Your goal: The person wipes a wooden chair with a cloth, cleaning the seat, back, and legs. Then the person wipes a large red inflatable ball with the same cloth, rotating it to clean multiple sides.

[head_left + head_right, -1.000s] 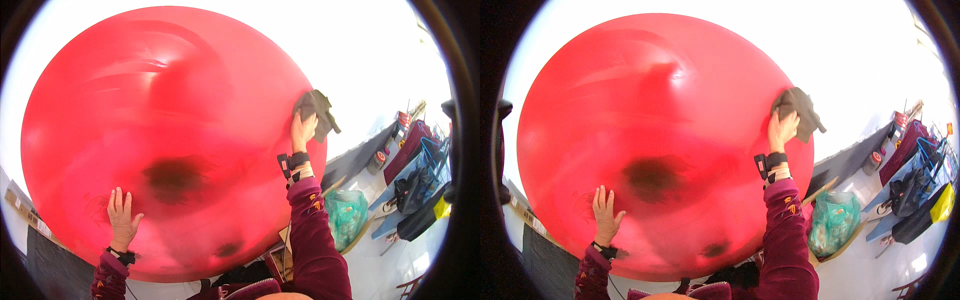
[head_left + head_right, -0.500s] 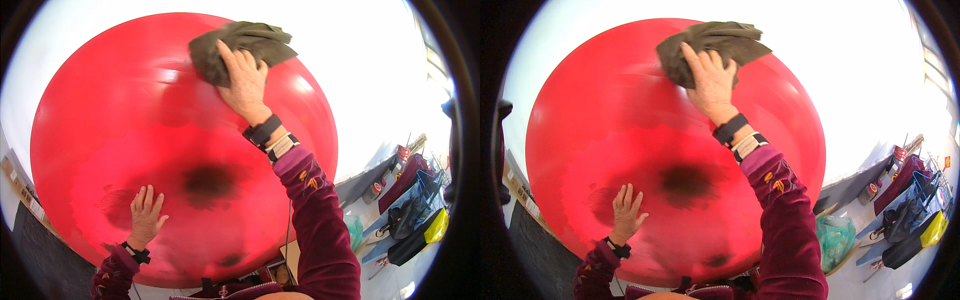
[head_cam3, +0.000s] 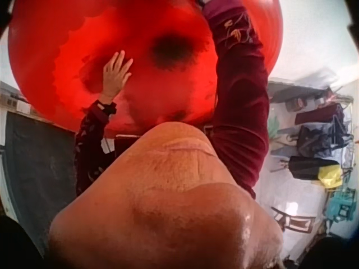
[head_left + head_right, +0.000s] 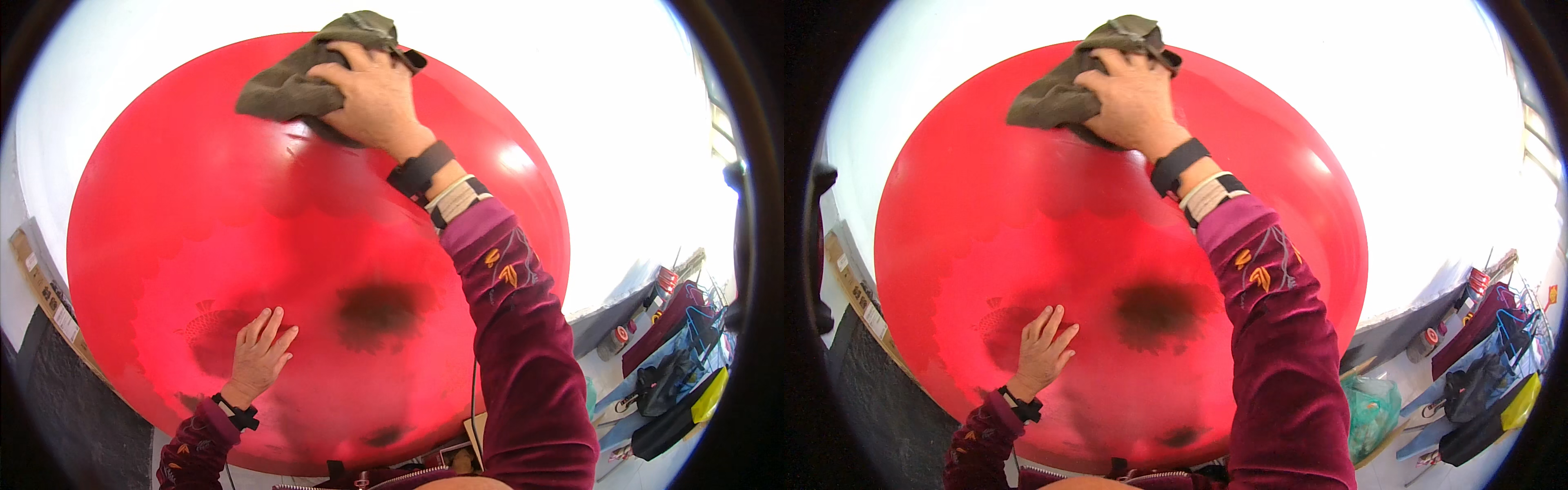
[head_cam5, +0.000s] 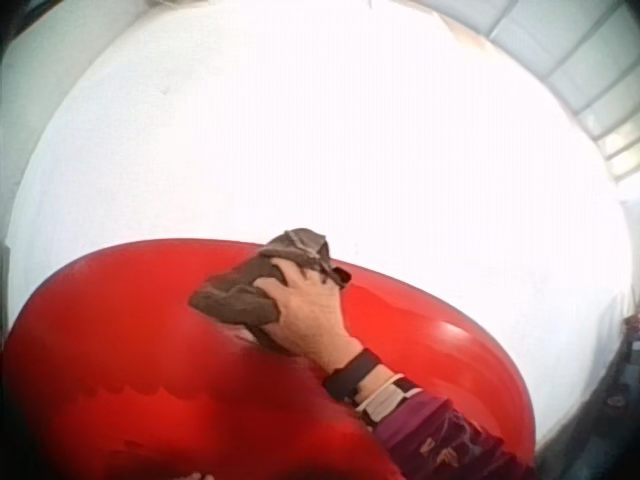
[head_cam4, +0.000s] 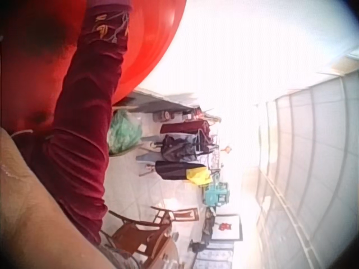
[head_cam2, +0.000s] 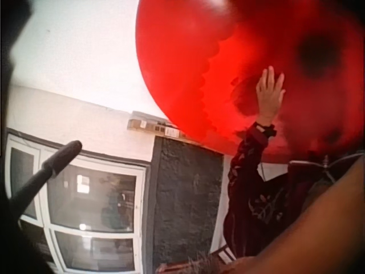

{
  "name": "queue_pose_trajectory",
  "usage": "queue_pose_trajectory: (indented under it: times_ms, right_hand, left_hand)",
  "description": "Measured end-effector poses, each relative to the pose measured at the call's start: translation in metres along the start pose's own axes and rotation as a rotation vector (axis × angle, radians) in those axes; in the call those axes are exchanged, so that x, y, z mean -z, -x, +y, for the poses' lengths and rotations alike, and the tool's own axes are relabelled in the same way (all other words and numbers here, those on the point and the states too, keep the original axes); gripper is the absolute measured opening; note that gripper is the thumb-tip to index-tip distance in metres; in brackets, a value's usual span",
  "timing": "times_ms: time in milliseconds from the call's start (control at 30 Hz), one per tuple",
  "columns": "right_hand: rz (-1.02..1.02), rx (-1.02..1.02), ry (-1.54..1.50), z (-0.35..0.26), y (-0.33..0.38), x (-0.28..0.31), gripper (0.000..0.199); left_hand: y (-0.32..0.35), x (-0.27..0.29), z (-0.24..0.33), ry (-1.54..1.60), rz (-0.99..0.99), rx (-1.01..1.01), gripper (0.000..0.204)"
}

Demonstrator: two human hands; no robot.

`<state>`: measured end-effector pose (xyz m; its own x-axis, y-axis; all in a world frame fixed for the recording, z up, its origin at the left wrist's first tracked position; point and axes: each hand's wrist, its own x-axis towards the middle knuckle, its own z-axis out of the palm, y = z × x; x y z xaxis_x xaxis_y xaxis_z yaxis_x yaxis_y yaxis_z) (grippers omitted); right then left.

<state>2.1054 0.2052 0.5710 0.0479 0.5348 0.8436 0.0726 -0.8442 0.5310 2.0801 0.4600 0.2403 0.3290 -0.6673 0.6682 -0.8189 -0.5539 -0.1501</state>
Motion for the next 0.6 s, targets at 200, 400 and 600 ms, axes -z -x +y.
queue_pose_trajectory:
  times_ms: [200, 400, 600]
  right_hand:
    - [-0.059, -0.202, 0.042, 0.040, 0.022, 0.023, 0.041]
    - [-0.056, -0.375, 0.097, 0.084, 0.077, 0.056, 0.043]
    - [-0.092, -0.665, 0.158, 0.117, 0.165, 0.101, 0.048]
  left_hand:
    - [0.000, 0.002, -0.003, 0.048, 0.026, -0.006, 0.053]
    - [0.001, 0.000, -0.001, 0.042, 0.036, 0.004, 0.053]
    - [-0.001, -0.002, 0.001, 0.034, 0.042, 0.000, 0.053]
